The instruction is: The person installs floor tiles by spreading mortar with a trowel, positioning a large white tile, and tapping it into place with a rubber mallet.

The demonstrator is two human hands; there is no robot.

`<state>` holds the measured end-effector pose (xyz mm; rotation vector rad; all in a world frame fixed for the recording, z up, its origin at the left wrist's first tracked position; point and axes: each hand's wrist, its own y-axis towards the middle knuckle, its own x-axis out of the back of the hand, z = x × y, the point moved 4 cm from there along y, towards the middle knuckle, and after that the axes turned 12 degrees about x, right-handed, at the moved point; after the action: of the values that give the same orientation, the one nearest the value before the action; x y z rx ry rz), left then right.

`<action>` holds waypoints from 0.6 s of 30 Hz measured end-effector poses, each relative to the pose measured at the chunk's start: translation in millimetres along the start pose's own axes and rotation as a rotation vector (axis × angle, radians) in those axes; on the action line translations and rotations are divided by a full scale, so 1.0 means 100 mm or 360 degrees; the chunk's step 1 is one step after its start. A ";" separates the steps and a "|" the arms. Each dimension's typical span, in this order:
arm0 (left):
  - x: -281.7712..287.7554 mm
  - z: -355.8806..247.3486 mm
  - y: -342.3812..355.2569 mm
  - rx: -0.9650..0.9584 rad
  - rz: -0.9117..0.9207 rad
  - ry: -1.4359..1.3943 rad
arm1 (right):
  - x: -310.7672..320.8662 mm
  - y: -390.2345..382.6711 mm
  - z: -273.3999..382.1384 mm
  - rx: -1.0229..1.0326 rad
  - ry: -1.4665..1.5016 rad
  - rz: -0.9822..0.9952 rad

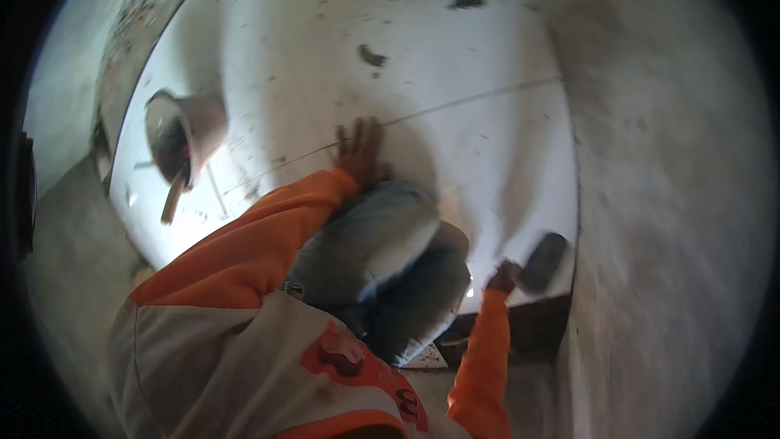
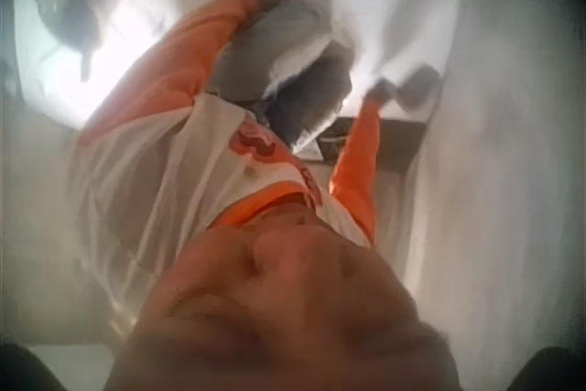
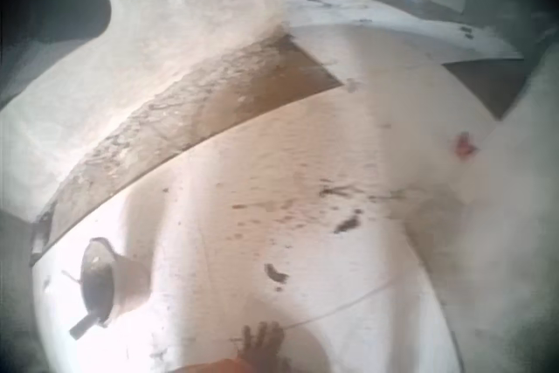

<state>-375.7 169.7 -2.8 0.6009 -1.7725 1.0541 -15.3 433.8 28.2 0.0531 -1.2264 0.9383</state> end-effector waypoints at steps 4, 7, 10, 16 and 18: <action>0.04 0.17 -0.05 0.0069 0.0043 0.0152 | 0.04 -0.15 0.06 -0.0376 0.0511 -0.0397; 0.00 0.01 0.00 -0.0018 0.0089 0.0329 | -0.24 -0.21 -0.25 -0.0441 0.0197 -0.0268; 0.22 -0.49 0.53 -0.0357 0.0126 0.0331 | -0.28 -0.45 -0.19 -0.0990 0.0723 -0.0234; 0.39 -1.72 1.45 -0.0709 -0.0140 0.0283 | -0.43 -0.59 -0.07 -0.0647 0.0193 0.0094; 0.43 -1.93 1.54 -0.0734 -0.0150 0.0317 | -0.17 -0.73 0.14 -0.0614 0.0754 -0.0692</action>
<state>-419.2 416.0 9.3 0.2788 -1.7137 0.5867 20.1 370.4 51.5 -0.1930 -0.8823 0.2984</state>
